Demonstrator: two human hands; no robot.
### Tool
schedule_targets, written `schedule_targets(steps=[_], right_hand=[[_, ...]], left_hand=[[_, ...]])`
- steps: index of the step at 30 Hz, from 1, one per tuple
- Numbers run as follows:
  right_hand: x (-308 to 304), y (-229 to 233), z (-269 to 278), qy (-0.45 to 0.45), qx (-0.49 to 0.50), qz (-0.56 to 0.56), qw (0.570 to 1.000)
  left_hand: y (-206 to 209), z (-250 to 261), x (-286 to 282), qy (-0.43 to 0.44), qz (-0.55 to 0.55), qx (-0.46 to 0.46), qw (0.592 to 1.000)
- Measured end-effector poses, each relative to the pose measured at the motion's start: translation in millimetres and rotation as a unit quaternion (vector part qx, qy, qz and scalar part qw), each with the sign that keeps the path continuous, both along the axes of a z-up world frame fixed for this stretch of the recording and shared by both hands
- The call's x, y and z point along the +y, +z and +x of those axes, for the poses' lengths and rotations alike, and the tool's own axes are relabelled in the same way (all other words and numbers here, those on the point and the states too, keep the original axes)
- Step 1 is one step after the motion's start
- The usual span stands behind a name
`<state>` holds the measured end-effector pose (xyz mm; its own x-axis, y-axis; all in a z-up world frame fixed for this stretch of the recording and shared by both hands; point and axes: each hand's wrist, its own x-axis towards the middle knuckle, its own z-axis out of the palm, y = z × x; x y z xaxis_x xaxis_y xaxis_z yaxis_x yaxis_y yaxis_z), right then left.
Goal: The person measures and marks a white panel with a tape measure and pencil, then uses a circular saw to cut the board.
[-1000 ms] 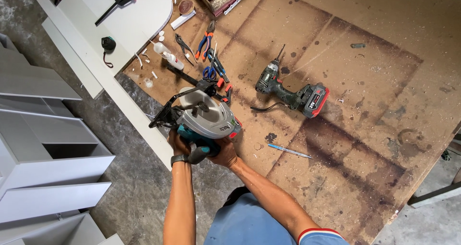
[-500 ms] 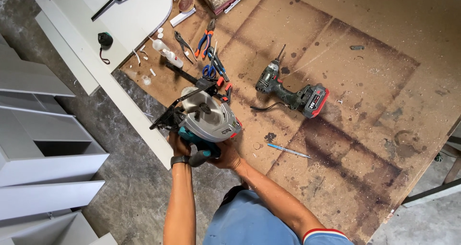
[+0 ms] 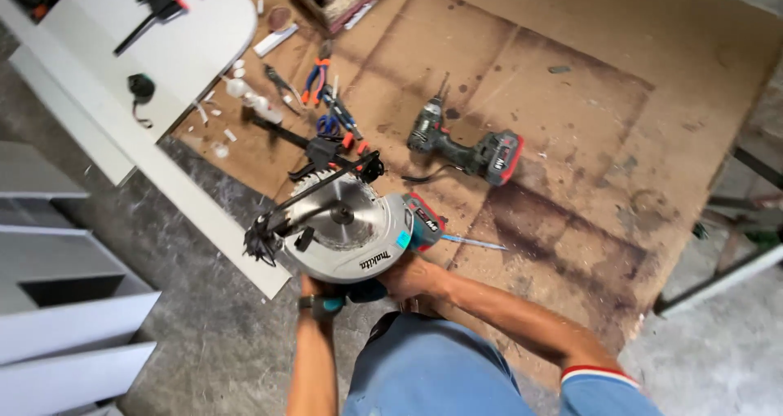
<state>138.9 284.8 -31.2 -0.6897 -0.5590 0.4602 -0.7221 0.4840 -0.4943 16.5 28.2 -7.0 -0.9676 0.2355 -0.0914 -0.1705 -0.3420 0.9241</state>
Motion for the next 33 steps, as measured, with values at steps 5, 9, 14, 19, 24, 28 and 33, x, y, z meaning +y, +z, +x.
schedule_targets(steps=[5,9,14,19,24,28,33], right_hand=[[39,92,79,-0.109,-0.050,0.015,0.993],[52,153,129,-0.177,-0.254,0.070,0.948],[76,142,171,-0.268,-0.353,0.074,0.893],[125,137,195,-0.405,-0.355,-0.062,0.840],[169,118,229,-0.519,-0.403,-0.133,0.742],[170,92,249,-0.551,-0.412,-0.137,0.713],[172,65,258,-0.559,-0.417,-0.099,0.709]], left_hand=[[-23,36,69,-0.070,-0.002,-0.112,0.991],[-33,80,118,-0.103,-0.006,-0.200,0.974],[-33,137,182,-0.168,-0.029,-0.318,0.933],[-38,166,203,-0.196,-0.032,-0.405,0.893],[-16,154,222,-0.170,-0.613,0.233,0.735],[-71,115,242,-0.126,-0.675,0.513,0.515],[-121,101,228,-0.204,-0.728,0.470,0.456]])
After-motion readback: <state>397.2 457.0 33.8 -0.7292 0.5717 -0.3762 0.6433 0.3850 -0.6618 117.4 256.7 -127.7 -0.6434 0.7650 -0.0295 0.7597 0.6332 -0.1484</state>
